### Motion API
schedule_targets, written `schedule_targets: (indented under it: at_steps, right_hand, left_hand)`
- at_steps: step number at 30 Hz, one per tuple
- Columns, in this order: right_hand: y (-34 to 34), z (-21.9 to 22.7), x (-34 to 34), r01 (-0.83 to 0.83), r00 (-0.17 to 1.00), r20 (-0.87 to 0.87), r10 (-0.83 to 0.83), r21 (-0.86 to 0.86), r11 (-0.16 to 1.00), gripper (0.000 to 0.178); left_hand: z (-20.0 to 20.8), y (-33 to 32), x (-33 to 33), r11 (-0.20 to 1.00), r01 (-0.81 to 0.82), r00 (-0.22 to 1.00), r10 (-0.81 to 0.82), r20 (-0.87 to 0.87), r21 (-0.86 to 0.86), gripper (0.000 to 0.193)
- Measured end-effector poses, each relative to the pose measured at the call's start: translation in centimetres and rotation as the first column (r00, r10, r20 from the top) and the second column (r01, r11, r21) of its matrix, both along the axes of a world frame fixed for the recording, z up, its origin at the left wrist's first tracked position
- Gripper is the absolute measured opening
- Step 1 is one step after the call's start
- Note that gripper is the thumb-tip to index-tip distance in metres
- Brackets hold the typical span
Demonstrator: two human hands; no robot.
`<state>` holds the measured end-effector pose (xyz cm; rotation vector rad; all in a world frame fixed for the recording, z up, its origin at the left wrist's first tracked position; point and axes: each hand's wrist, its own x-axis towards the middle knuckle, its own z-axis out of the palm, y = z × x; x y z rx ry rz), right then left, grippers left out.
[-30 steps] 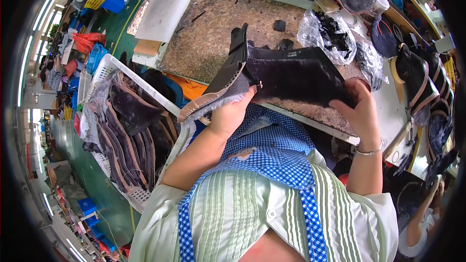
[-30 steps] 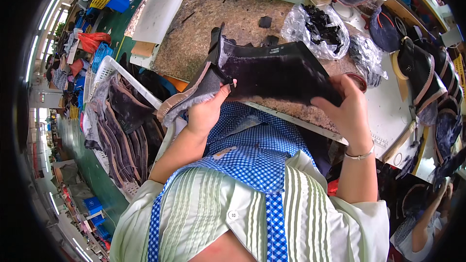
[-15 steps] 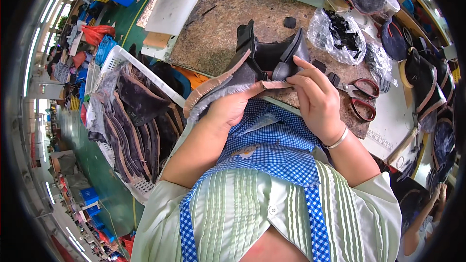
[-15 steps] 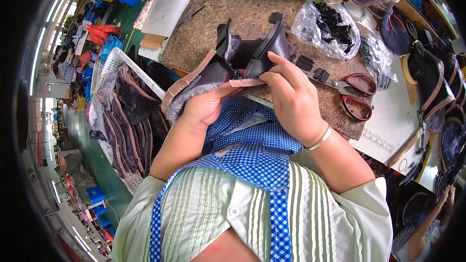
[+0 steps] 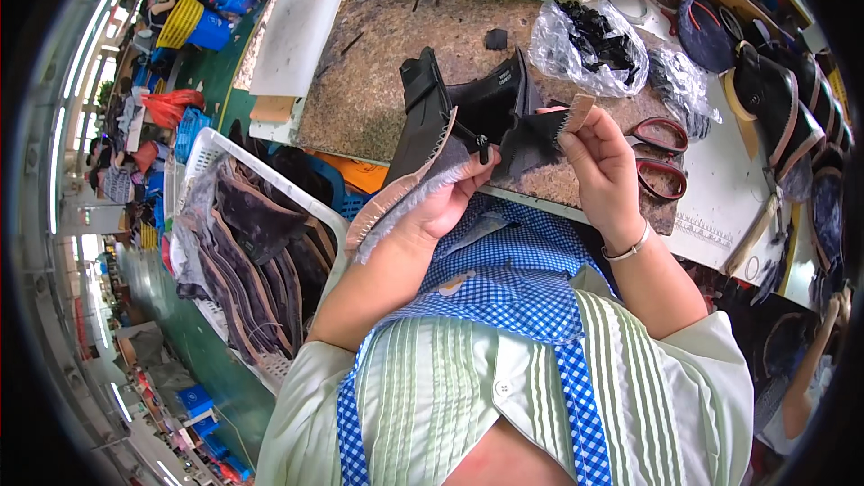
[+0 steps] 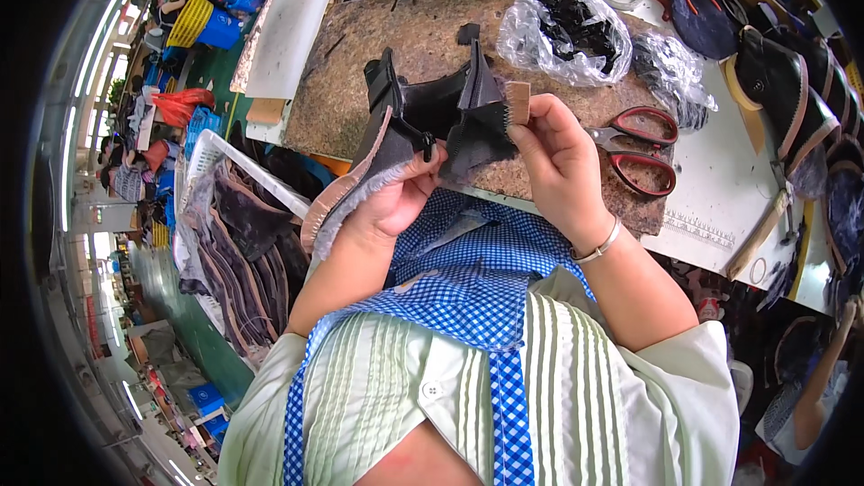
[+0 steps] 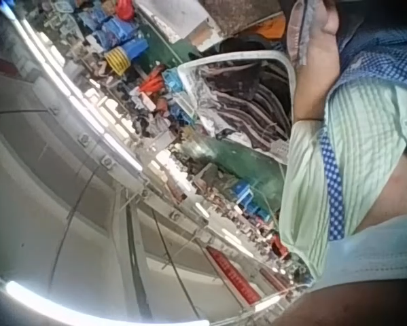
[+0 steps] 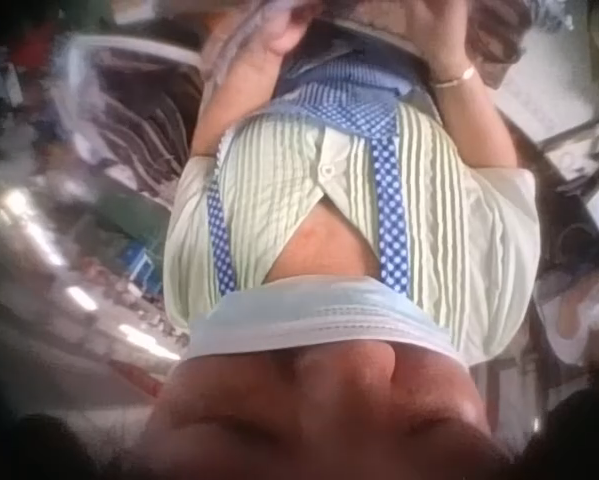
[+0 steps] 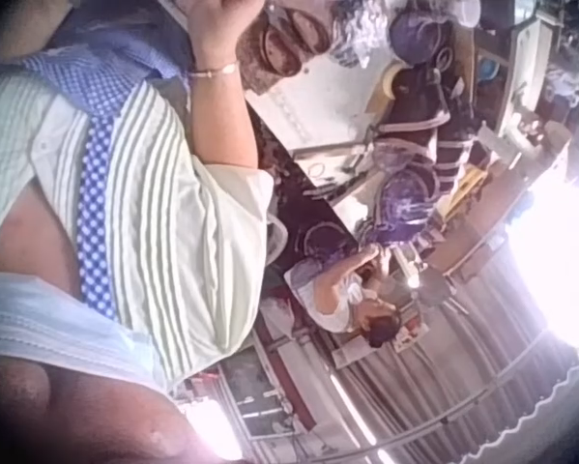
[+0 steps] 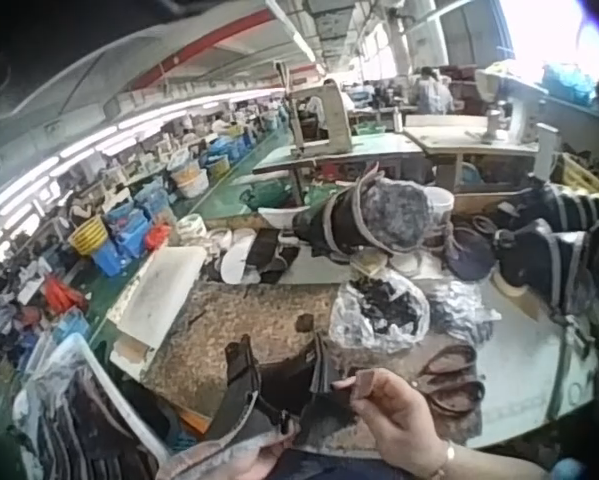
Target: Prepping and trimming shoe upper components at a workbench.
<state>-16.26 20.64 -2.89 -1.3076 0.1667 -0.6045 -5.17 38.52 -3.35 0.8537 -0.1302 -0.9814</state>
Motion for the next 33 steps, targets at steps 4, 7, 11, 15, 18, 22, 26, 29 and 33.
schedule_targets:
  at_steps: [4, 7, 11, 15, 18, 22, 26, 29, 33]
  right_hand:
    - [0.6, 0.2, -0.5, 0.235, 0.966, -0.155, -0.209, 0.169, 0.957, 0.011]
    - [1.9, 0.7, -2.5, 0.138, 0.9, -0.429, 0.072, 0.439, 0.888, 0.013]
    - [3.4, 3.1, -2.8, -0.131, 0.871, -0.171, 0.46, 0.823, 0.553, 0.017]
    - [2.7, 3.2, -1.1, -0.07, 0.934, -0.141, 0.327, 0.827, 0.558, 0.016]
    - [3.3, 3.2, -0.1, 0.024, 0.932, -0.299, 0.206, 0.617, 0.787, 0.015]
    - [3.3, 3.4, 0.5, -0.011, 0.944, -0.302, 0.13, 0.367, 0.93, 0.02]
    - [4.4, 4.1, 0.7, -0.091, 0.94, -0.306, 0.154, 0.208, 0.974, 0.021]
    - [3.6, 4.2, 0.6, -0.08, 0.943, -0.291, 0.159, 0.263, 0.961, 0.022]
    - [3.9, 4.1, 0.6, -0.063, 0.942, -0.302, 0.145, 0.263, 0.963, 0.022]
  left_hand:
    - [-2.8, 2.1, 0.2, 0.878, -0.253, 0.506, -0.238, 0.829, 0.406, 0.015]
    - [-2.5, 1.6, 0.4, 0.881, -0.28, 0.46, -0.226, 0.859, 0.381, 0.014]
    - [-2.0, 1.2, 0.0, 0.884, -0.34, 0.386, -0.181, 0.904, 0.322, 0.013]
    - [-1.3, 1.4, 0.4, 0.888, -0.251, 0.488, -0.228, 0.843, 0.385, 0.014]
    - [-0.1, 1.8, -0.1, 0.884, -0.17, 0.629, -0.244, 0.739, 0.436, 0.018]
    - [4.0, 10.5, -2.7, 0.866, -0.144, 0.779, -0.199, 0.595, 0.478, 0.021]
    - [2.7, 2.1, -2.1, 0.865, -0.126, 0.896, -0.111, 0.43, 0.486, 0.024]
    - [4.0, 0.8, -2.2, 0.862, -0.068, 0.952, -0.095, 0.291, 0.502, 0.026]
    - [5.6, 0.2, -3.0, 0.862, -0.031, 0.994, -0.026, 0.105, 0.507, 0.03]
